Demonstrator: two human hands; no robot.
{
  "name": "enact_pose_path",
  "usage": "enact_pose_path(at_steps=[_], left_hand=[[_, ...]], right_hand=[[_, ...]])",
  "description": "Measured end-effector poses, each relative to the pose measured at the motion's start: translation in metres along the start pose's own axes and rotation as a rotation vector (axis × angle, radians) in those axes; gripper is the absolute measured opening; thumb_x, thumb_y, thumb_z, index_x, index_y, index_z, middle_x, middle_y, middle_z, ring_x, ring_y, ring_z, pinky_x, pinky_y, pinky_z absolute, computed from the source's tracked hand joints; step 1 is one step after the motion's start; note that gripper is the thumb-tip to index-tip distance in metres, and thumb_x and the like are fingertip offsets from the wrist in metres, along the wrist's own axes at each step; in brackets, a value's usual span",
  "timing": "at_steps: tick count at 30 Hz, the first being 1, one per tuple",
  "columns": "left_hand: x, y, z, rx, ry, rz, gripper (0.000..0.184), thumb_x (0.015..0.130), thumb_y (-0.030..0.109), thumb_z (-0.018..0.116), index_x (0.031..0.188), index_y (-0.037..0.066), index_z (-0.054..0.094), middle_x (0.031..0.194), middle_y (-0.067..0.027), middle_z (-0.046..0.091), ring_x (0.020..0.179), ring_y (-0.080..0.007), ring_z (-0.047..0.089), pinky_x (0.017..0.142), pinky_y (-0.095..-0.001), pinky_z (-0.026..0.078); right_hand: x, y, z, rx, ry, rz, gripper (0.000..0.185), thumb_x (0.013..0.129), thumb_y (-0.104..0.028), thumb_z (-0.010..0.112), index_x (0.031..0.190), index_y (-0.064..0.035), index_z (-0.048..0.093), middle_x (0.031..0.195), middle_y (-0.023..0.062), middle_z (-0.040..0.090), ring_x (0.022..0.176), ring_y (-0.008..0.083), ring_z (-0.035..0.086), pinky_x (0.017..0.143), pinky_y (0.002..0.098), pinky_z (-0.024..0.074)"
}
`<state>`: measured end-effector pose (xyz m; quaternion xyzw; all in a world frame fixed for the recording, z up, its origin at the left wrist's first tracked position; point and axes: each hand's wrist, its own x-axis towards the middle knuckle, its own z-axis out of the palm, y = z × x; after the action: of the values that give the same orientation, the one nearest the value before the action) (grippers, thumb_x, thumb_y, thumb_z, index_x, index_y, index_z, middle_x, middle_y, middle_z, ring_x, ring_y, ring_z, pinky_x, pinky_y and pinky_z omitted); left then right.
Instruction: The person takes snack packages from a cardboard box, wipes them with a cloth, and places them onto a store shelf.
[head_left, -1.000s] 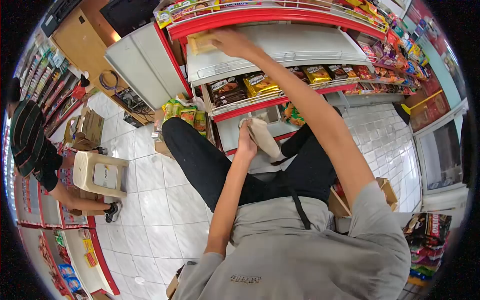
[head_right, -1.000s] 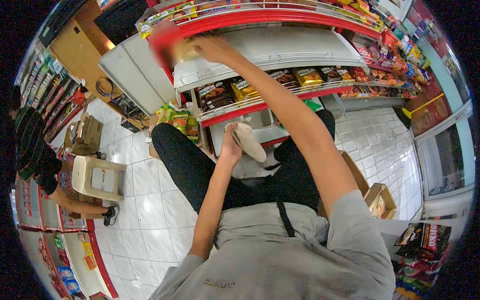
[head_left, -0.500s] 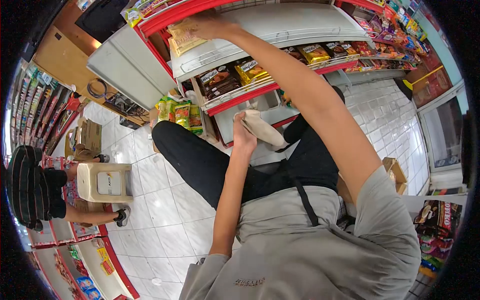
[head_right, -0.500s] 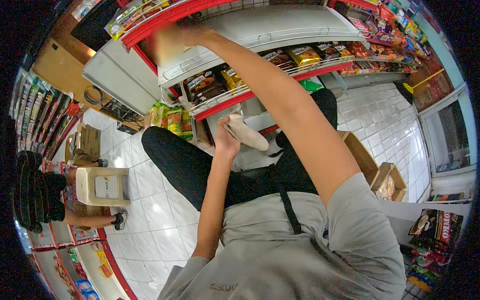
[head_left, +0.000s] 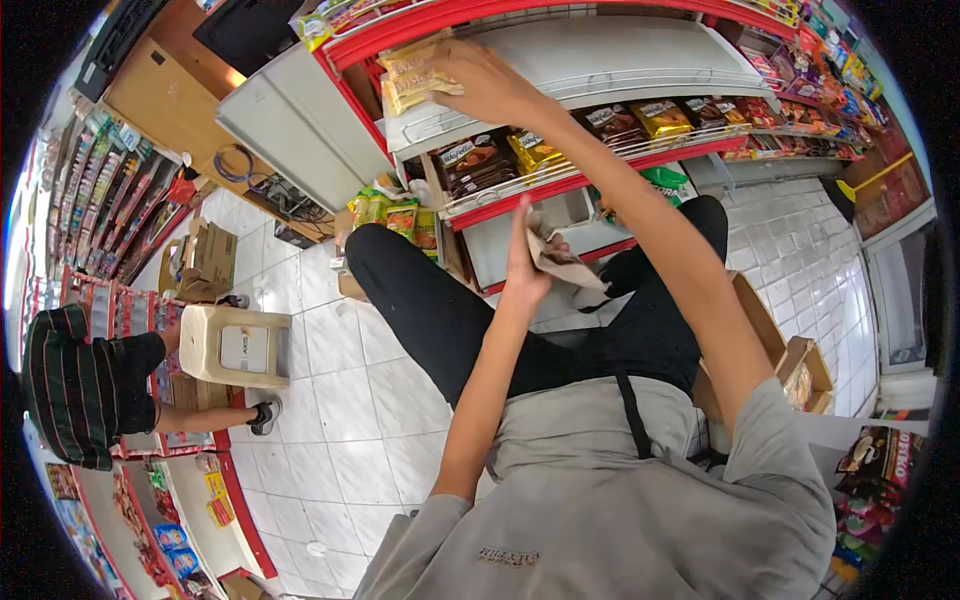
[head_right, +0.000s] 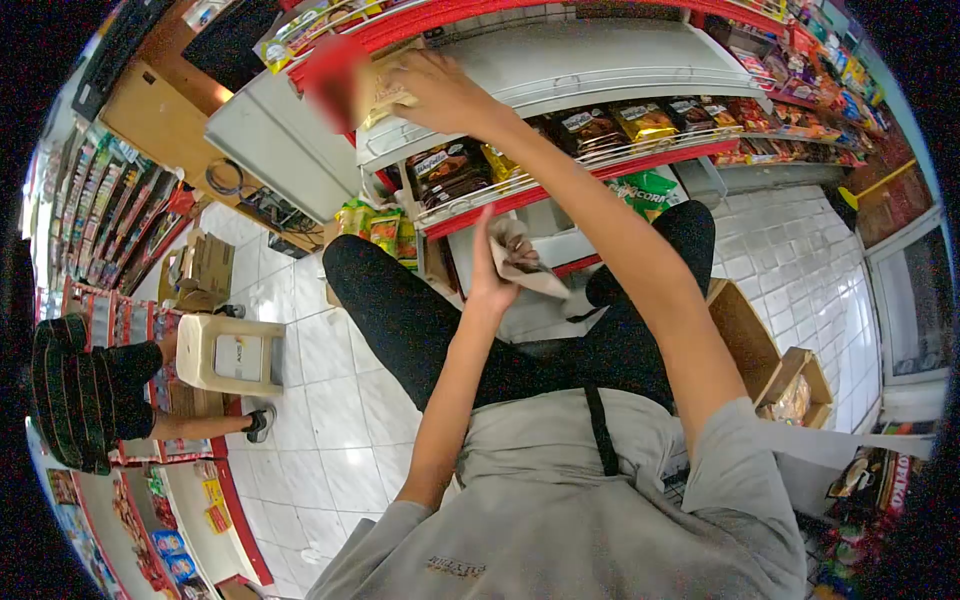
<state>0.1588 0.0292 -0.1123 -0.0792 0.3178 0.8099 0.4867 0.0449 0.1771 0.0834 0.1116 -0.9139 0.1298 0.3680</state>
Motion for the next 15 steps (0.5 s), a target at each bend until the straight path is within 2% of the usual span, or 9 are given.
enact_pose_path(at_steps=[1,3,5,7,9,11,12,14,15], left_hand=[[0.006,-0.002,-0.008,0.039,-0.032,-0.024,0.051,0.099,0.061,0.055,0.114,0.013,0.059,0.104,-0.0078,0.067,0.097,-0.0269,0.066,0.091,-0.0462,0.054],[0.016,-0.010,-0.020,-0.022,-0.271,-0.031,0.051,0.097,0.058,0.055,0.119,0.012,0.059,0.107,-0.0096,0.067,0.097,-0.0284,0.067,0.090,-0.0458,0.055],[0.007,-0.010,-0.016,-0.055,-0.381,-0.024,0.052,0.096,0.056,0.055,0.122,0.011,0.059,0.108,-0.0106,0.068,0.098,-0.0291,0.067,0.090,-0.0456,0.055],[-0.030,-0.001,0.023,-0.015,-0.286,-0.030,0.050,0.093,0.048,0.054,0.124,0.010,0.059,0.111,-0.0115,0.068,0.100,-0.0309,0.067,0.090,-0.0443,0.055],[-0.044,0.000,0.031,0.005,-0.228,-0.025,0.049,0.091,0.045,0.053,0.126,0.009,0.059,0.112,-0.0120,0.068,0.101,-0.0318,0.067,0.091,-0.0437,0.055],[-0.044,-0.007,0.035,0.059,-0.324,-0.029,0.052,0.087,0.042,0.053,0.125,0.007,0.060,0.121,-0.0128,0.067,0.110,-0.0309,0.065,0.096,-0.0463,0.054],[-0.043,-0.011,0.037,0.086,-0.373,-0.032,0.054,0.085,0.041,0.053,0.125,0.005,0.061,0.125,-0.0131,0.066,0.114,-0.0305,0.063,0.098,-0.0475,0.053],[-0.049,-0.020,0.046,0.108,-0.391,-0.026,0.050,0.086,0.040,0.053,0.123,0.006,0.061,0.123,-0.0111,0.066,0.112,-0.0284,0.063,0.097,-0.0463,0.053],[-0.052,-0.023,0.050,0.130,-0.416,-0.023,0.047,0.088,0.039,0.053,0.120,0.007,0.062,0.121,-0.0091,0.065,0.109,-0.0264,0.062,0.095,-0.0450,0.053]], right_hand=[[-0.021,-0.019,-0.016,-0.019,0.096,-0.015,0.040,0.097,-0.033,0.068,0.131,-0.0124,0.067,0.142,0.0160,0.055,0.137,0.0340,0.048,0.115,0.0477,0.0383],[-0.058,-0.054,-0.046,-0.021,0.193,0.055,0.034,0.098,-0.031,0.069,0.126,-0.0107,0.068,0.140,0.0156,0.056,0.134,0.0356,0.050,0.115,0.0473,0.0382],[-0.100,-0.074,-0.075,0.072,0.172,0.146,0.030,0.096,-0.029,0.071,0.120,-0.0096,0.068,0.136,0.0153,0.057,0.131,0.0368,0.052,0.112,0.0454,0.0394],[-0.145,-0.076,-0.085,0.116,0.215,0.341,0.027,0.095,-0.026,0.072,0.116,-0.0078,0.069,0.133,0.0160,0.058,0.128,0.0348,0.054,0.109,0.0427,0.0404],[-0.201,-0.066,-0.077,0.095,0.318,0.565,0.041,0.097,-0.033,0.071,0.125,-0.0041,0.064,0.129,0.0171,0.058,0.126,0.0340,0.053,0.106,0.0454,0.0413],[-0.255,-0.063,-0.070,0.487,0.322,1.073,0.049,0.099,-0.037,0.069,0.136,-0.0072,0.058,0.136,0.0158,0.056,0.128,0.0311,0.051,0.107,0.0440,0.0408],[-0.272,-0.062,-0.079,0.494,0.321,1.072,0.049,0.099,-0.037,0.069,0.136,-0.0072,0.058,0.136,0.0158,0.056,0.128,0.0311,0.051,0.107,0.0440,0.0408],[-0.298,-0.067,-0.093,1.622,0.241,1.419,0.058,0.100,-0.039,0.068,0.148,-0.0106,0.050,0.144,0.0156,0.053,0.128,0.0283,0.054,0.107,0.0425,0.0422],[-0.309,-0.078,-0.093,1.629,0.234,1.416,0.058,0.100,-0.039,0.068,0.148,-0.0106,0.050,0.144,0.0156,0.053,0.128,0.0283,0.054,0.107,0.0425,0.0422]])
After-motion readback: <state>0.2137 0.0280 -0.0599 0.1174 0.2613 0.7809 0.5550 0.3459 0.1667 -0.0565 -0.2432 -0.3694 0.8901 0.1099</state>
